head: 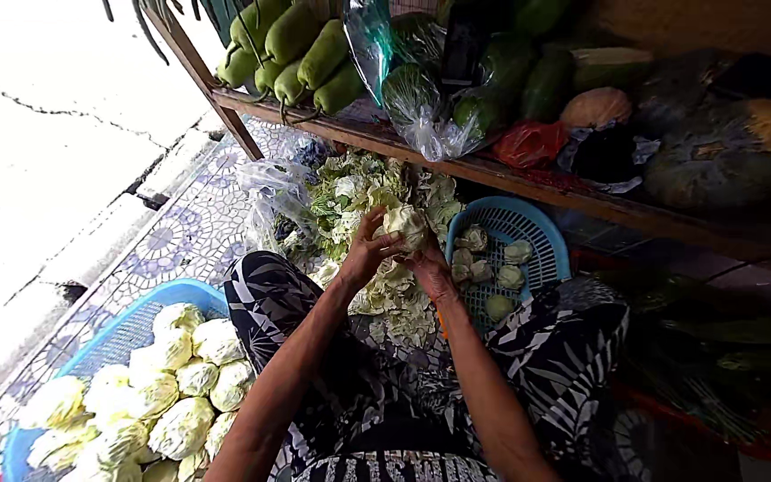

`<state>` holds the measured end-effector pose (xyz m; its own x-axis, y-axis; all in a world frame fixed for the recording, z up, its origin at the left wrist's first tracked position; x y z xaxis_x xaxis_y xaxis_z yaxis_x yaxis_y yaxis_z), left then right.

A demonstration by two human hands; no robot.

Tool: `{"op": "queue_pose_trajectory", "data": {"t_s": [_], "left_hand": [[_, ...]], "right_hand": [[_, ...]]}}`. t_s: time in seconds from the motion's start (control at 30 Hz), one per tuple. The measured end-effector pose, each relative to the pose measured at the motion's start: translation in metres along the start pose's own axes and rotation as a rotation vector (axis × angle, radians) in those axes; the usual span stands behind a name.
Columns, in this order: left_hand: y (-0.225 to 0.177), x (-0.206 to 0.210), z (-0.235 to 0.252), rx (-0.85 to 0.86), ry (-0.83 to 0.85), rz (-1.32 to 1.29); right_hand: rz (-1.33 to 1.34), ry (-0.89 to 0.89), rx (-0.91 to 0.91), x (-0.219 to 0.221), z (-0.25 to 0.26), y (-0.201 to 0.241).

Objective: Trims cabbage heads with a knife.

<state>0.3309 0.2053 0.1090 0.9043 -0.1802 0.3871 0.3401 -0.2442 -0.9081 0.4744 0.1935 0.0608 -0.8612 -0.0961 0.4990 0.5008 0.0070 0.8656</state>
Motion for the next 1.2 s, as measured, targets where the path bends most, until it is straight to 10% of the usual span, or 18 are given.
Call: {"op": "queue_pose_trajectory", "data": {"t_s": [0.13,0.27,0.4,0.87,1.2], "left_hand": [[-0.004,-0.008,-0.004,-0.095,-0.135,-0.161],[-0.005,-0.016,-0.001,-0.151,-0.219,-0.472],[-0.002,-0.018,0.003,-0.153,-0.294,-0.588],[0.011,-0.018,0.01,-0.22,-0.473,-0.633],[0.012,-0.015,0.015,-0.168,-0.401,-0.515]], "right_hand": [[-0.717,-0.192,0.257,-0.061,0.0,-0.049],[-1.425,-0.017,0.824,-0.097,-0.042,-0.118],[-1.571,-0.139,0.789,-0.114,-0.051,-0.154],[-1.231,-0.27,0.864,-0.122,-0.085,-0.164],[-0.946,-0.459,0.201,-0.037,-0.052,-0.031]]}}
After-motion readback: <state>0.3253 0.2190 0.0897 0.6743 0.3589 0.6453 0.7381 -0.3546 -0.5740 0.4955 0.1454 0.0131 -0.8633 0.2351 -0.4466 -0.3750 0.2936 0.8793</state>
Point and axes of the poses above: each hand's wrist, its own z-axis towards the middle knuckle, its own x-axis out of the palm, y = z × x, the point moved 5 cm from there along z, towards the middle knuckle, and after that the axes turned 5 degrees about -x, right-handed, at the moved point
